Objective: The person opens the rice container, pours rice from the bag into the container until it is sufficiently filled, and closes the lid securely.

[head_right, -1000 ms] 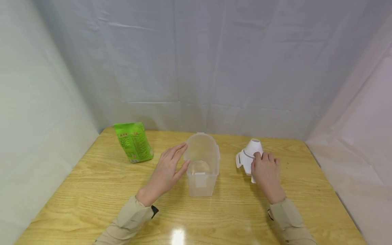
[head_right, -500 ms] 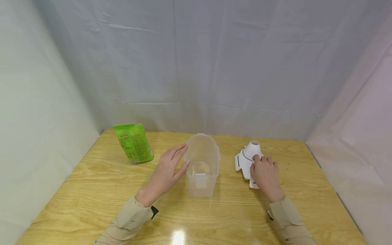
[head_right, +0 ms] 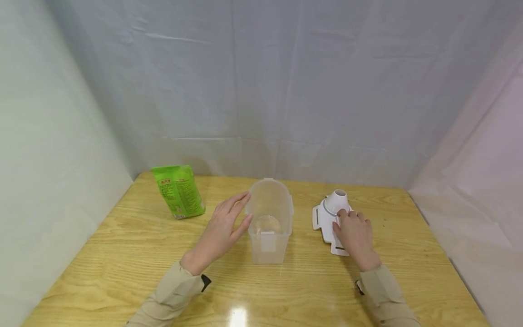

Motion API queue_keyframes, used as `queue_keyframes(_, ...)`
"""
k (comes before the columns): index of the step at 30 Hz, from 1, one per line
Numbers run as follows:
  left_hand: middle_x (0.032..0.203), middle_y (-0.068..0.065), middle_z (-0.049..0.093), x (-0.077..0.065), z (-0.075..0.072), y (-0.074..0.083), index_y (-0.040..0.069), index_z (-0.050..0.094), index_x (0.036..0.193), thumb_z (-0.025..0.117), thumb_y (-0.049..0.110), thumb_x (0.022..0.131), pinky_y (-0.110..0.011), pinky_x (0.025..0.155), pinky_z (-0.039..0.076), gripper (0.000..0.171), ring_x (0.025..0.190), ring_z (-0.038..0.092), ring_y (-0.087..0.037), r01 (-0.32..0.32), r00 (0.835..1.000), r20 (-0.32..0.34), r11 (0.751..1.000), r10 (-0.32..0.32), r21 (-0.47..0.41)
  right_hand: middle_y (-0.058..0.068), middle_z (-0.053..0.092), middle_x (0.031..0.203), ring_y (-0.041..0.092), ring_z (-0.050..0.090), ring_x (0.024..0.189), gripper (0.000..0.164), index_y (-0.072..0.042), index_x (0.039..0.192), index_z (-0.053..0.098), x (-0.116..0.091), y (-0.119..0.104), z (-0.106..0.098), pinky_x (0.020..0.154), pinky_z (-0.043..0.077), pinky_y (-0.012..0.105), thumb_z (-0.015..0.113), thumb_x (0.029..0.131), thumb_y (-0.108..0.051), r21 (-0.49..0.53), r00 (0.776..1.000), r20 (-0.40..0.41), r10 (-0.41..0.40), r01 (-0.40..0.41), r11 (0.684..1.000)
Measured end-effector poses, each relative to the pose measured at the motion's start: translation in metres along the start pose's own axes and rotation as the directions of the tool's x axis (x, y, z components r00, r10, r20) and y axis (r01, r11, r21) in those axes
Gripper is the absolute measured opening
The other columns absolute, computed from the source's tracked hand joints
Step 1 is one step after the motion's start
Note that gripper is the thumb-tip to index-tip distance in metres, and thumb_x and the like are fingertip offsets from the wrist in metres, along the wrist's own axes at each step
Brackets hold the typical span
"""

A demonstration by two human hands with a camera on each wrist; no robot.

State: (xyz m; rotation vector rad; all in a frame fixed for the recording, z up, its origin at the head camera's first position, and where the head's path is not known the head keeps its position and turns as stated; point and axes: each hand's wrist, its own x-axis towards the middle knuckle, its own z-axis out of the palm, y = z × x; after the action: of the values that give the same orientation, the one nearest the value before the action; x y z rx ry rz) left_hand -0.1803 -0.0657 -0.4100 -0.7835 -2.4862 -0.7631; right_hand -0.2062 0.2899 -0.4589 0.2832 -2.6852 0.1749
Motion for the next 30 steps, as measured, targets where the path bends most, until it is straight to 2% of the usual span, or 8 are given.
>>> queue_keyframes(5,0.149,-0.018,0.049,0.000,0.000,0.000,-0.004,0.046,0.148,0.057,0.028,0.105,-0.054,0.114,0.037,0.055,0.135,0.049,-0.035,-0.023,1.000,-0.017,1.000,0.024,0.009,0.024,0.068,0.090,0.044,0.062,0.077,0.025,-0.001,0.104,0.069,0.003,-0.008,-0.006,0.058,0.052,0.054,0.078,0.087,-0.017,-0.002,0.992,-0.126,-0.016,0.016,1.000)
queue_keyframes(10,0.149,-0.018,0.049,0.000,0.000,-0.001,-0.005,0.046,0.148,0.057,0.027,0.104,-0.054,0.113,0.038,0.055,0.134,0.050,-0.036,-0.036,0.999,-0.026,0.999,0.036,0.015,0.022,0.068,0.095,0.041,0.063,0.082,0.024,-0.002,0.105,0.070,0.007,-0.026,-0.023,0.063,0.054,0.052,0.078,0.088,-0.016,0.024,0.972,-0.218,-0.083,0.091,0.996)
queue_keyframes(15,0.149,-0.018,0.049,0.000,0.001,-0.002,-0.005,0.046,0.148,0.057,0.027,0.105,-0.055,0.114,0.038,0.055,0.134,0.050,-0.036,-0.033,0.999,-0.019,0.999,0.033,0.006,0.020,0.067,0.097,0.040,0.063,0.082,0.026,-0.001,0.109,0.070,0.011,-0.047,-0.039,0.068,0.055,0.050,0.078,0.087,-0.013,0.058,0.930,-0.324,-0.176,0.205,0.977)
queue_keyframes(18,0.150,-0.018,0.048,0.000,0.000,-0.002,-0.004,0.046,0.148,0.056,0.028,0.105,-0.054,0.114,0.037,0.055,0.134,0.049,-0.036,-0.034,0.999,-0.017,0.999,0.034,0.004,0.021,0.067,0.104,0.042,0.064,0.090,0.028,0.000,0.114,0.069,0.013,-0.059,-0.045,0.076,0.055,0.054,0.073,0.092,-0.017,0.093,0.899,-0.376,-0.224,0.277,0.956)
queue_keyframes(22,0.150,-0.018,0.048,0.000,0.000,-0.002,-0.004,0.045,0.148,0.055,0.029,0.105,-0.053,0.115,0.037,0.055,0.135,0.049,-0.036,-0.037,0.999,-0.019,0.999,0.037,0.008,0.020,0.067,0.113,0.042,0.063,0.100,0.038,0.002,0.119,0.067,0.012,-0.075,-0.048,0.083,0.054,0.055,0.058,0.104,-0.031,0.153,0.861,-0.426,-0.277,0.371,0.916)
queue_keyframes(25,0.150,-0.018,0.048,0.000,0.000,-0.002,-0.004,0.046,0.148,0.055,0.030,0.105,-0.053,0.115,0.037,0.056,0.135,0.049,-0.036,-0.039,0.999,-0.022,0.999,0.040,0.014,0.019,0.066,0.119,0.041,0.062,0.107,0.050,0.003,0.123,0.066,0.010,-0.087,-0.048,0.090,0.053,0.054,0.047,0.108,-0.041,0.176,0.839,-0.441,-0.318,0.428,0.887)
queue_keyframes(28,0.150,-0.018,0.048,0.000,0.000,-0.002,-0.004,0.046,0.148,0.055,0.029,0.105,-0.053,0.115,0.037,0.055,0.135,0.049,-0.036,-0.041,0.999,-0.023,0.999,0.041,0.017,0.018,0.065,0.124,0.040,0.061,0.113,0.057,0.002,0.128,0.065,0.007,-0.095,-0.046,0.095,0.051,0.054,0.042,0.108,-0.047,0.185,0.835,-0.427,-0.346,0.456,0.871)
queue_keyframes(30,0.150,-0.018,0.048,0.000,0.000,-0.002,-0.004,0.046,0.148,0.055,0.029,0.105,-0.053,0.114,0.038,0.055,0.134,0.049,-0.036,-0.044,0.999,-0.027,0.999,0.044,0.017,0.017,0.065,0.127,0.040,0.060,0.116,0.061,0.000,0.131,0.064,0.004,-0.099,-0.044,0.097,0.050,0.055,0.040,0.108,-0.050,0.185,0.840,-0.409,-0.357,0.459,0.869)
